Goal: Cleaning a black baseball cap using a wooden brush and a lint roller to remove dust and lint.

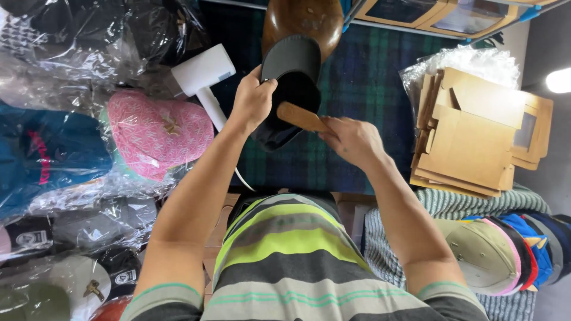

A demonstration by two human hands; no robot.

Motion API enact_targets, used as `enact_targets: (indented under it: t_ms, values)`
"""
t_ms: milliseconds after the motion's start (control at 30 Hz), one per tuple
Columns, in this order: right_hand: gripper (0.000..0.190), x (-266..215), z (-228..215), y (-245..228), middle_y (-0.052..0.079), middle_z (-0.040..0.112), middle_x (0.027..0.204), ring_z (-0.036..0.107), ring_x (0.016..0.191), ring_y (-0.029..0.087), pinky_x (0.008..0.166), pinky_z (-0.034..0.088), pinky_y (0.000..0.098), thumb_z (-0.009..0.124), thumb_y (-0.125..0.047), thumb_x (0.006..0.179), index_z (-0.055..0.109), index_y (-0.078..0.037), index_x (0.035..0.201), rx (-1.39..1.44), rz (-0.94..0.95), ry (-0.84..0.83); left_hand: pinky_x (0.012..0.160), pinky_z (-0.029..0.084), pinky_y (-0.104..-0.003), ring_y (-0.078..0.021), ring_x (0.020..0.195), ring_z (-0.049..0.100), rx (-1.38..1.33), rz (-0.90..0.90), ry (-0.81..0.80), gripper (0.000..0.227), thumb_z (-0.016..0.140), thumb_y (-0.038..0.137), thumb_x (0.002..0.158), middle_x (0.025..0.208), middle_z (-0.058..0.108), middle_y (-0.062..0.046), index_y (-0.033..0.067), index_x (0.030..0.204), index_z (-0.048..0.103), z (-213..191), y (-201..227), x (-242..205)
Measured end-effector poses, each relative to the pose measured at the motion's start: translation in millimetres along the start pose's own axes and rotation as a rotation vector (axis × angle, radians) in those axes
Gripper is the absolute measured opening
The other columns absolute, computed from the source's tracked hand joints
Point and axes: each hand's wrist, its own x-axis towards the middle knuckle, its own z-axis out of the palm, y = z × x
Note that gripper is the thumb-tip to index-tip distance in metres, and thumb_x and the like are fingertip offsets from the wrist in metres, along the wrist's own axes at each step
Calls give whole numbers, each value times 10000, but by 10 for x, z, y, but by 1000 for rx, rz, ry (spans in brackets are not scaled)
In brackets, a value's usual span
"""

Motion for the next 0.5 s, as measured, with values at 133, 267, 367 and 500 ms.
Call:
enact_targets:
  t_ms: [133, 267, 367, 500]
  values:
    - [365, 165, 595, 353, 56, 675, 804, 718, 718, 309, 612, 594, 457, 651, -376, 958, 654, -255, 1303, -298, 44, 126, 959, 542, -434, -273, 1174, 677, 128, -20, -78, 528, 594, 262, 929, 1190, 720, -117, 92, 1428, 574, 112, 222, -52]
    - [263, 48, 1083, 272, 23, 648, 682, 657, 558, 278, 478, 528, 452, 651, -295, 804, 749, -249, 1044, -436, -77, 132, 910, 548, -495, -376, 1138, 677, 55, 65, -52, 426, 543, 231, 975, 1153, 726, -190, 41, 1347, 625, 189, 378, -96]
    - [219, 10, 1199, 387, 95, 698, 738, 680, 649, 378, 542, 547, 514, 686, -354, 811, 724, -198, 960, -62, -112, 73, 907, 530, -532, -411, 1125, 661, 93, 59, -14, 385, 542, 271, 971, 1115, 727, -210, 58, 1267, 666, 202, 14, 92]
    - [213, -54, 1431, 729, 180, 662, 675, 666, 681, 474, 612, 510, 628, 602, -358, 953, 630, -183, 1071, 156, 178, 221, 921, 534, -502, -360, 1122, 679, -83, 68, 56, 395, 549, 240, 954, 1112, 739, -203, 24, 1264, 663, 211, -65, 44]
